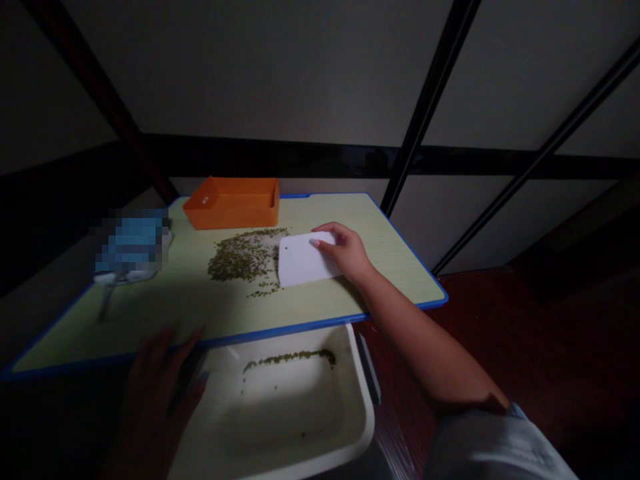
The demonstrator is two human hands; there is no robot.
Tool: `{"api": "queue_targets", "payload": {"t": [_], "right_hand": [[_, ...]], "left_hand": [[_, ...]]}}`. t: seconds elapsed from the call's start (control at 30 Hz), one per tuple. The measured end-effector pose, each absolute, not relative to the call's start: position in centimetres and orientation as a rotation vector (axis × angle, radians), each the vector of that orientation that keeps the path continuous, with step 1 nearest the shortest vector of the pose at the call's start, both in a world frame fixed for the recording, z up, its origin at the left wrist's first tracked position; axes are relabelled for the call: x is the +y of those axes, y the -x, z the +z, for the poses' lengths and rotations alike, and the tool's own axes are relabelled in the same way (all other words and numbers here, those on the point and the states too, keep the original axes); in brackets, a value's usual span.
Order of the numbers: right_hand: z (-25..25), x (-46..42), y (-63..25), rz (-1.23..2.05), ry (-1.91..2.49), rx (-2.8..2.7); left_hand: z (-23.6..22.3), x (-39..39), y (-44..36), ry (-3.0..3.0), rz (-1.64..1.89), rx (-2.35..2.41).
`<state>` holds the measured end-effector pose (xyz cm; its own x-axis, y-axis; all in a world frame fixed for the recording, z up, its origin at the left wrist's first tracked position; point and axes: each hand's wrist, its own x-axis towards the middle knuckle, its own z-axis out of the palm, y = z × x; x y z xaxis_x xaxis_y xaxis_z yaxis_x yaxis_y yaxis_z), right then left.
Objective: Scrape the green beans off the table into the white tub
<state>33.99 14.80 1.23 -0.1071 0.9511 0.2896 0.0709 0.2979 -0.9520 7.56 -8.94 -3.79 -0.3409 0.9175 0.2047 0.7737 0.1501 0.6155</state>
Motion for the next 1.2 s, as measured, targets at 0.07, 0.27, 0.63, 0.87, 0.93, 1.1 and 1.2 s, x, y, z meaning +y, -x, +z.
{"api": "queue_targets", "payload": {"t": [0.07,0.27,0.63,0.87,0.93,1.1,1.2], "right_hand": [[1.2,14.8,-34.0,1.016,0.991,-1.469],[1.3,14.7,-33.9,1.044,0.989,-1.479],[1.8,13.9,-34.1,1.177,1.011,-1.485],[2.7,13.1,-34.5,1.395,0.983,-1.578],[2.8,13.1,-34.7,1.425,0.980,-1.621],[2.6,13.4,-35.4,1.481,0.980,-1.739],[2.6,13.5,-35.8,1.506,0.995,-1.770]], "left_hand": [[-3.9,-9.0,-7.5,-1.658,0.965,2.209],[-3.8,-9.0,-7.6,-1.661,0.955,2.201],[-4.2,-9.1,-7.2,-1.637,0.980,2.166],[-3.6,-8.9,-7.6,-1.652,0.962,2.198],[-3.7,-8.9,-7.7,-1.671,0.963,2.203],[-4.1,-8.9,-7.6,-1.700,0.986,2.217],[-4.2,-8.9,-7.6,-1.701,0.997,2.211]]}}
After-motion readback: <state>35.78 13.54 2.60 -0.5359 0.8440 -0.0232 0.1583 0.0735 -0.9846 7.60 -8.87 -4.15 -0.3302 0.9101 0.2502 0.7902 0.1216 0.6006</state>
